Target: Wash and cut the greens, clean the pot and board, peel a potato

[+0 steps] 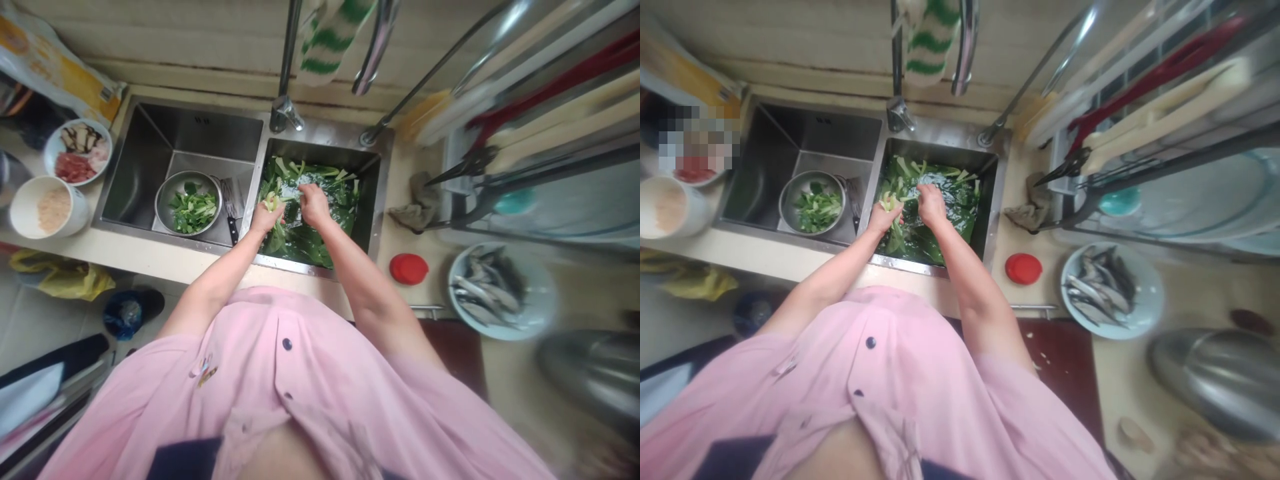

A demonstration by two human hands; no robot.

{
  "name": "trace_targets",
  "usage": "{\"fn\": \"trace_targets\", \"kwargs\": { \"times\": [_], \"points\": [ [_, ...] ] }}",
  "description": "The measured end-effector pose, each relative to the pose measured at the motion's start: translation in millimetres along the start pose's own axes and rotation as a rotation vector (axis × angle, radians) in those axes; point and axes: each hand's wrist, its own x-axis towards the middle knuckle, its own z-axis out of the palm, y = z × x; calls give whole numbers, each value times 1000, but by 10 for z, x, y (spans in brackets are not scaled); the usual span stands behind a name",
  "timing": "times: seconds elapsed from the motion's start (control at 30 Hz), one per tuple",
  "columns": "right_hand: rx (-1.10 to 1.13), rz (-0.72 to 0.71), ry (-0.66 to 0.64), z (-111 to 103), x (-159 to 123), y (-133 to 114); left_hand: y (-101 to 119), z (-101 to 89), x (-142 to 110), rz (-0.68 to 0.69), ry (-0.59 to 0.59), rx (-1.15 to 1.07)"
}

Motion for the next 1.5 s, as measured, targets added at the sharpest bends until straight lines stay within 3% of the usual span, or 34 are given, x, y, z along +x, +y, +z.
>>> {"fn": "trace_targets", "kwargs": {
  "times": [0.07, 0.17, 0.27, 0.33, 0.4, 0.57, 0.67, 0.83, 0.93, 1.07, 1.2, 1.33, 1.4, 1.5],
  "points": [
    [-89, -9, -117, 57, 78, -23, 1, -22, -12, -9, -7, 25],
    [-107, 122, -303, 246, -14, -61, -15, -61, -20, 1, -21, 49],
    [-62, 232, -399, 355, -177, -15, -48, -71, -10, -21, -4, 34],
    [-24, 255, -431, 312, -243, 67, -70, -60, 0, -31, -5, -18],
    [111, 292, -410, 195, -278, 161, -81, -46, 5, -27, -35, -75],
    [897, 434, -186, -43, -392, 219, -53, -24, -7, 1, -54, -49],
    [997, 400, -191, 3, -485, 76, -1, -15, -35, 34, -83, -52],
    [875, 271, -217, 180, -548, -136, 90, -13, -99, 29, -153, -74],
    [750, 174, -218, 252, -566, -134, 108, -15, -114, 36, -151, -70],
    [661, 162, -128, 305, -600, -98, 99, -10, -105, 46, -196, -97],
    [633, 139, -178, 205, -573, -13, 105, -14, -101, 54, -149, -87],
    [248, 139, -65, -7, -537, 139, 119, -31, -94, 102, -90, -42],
    [82, 108, -174, -30, -558, 154, 110, -39, -74, 95, -93, 4],
    [-63, 124, -422, 114, -611, 62, 68, -45, -27, 65, -58, 31]
  ]
}}
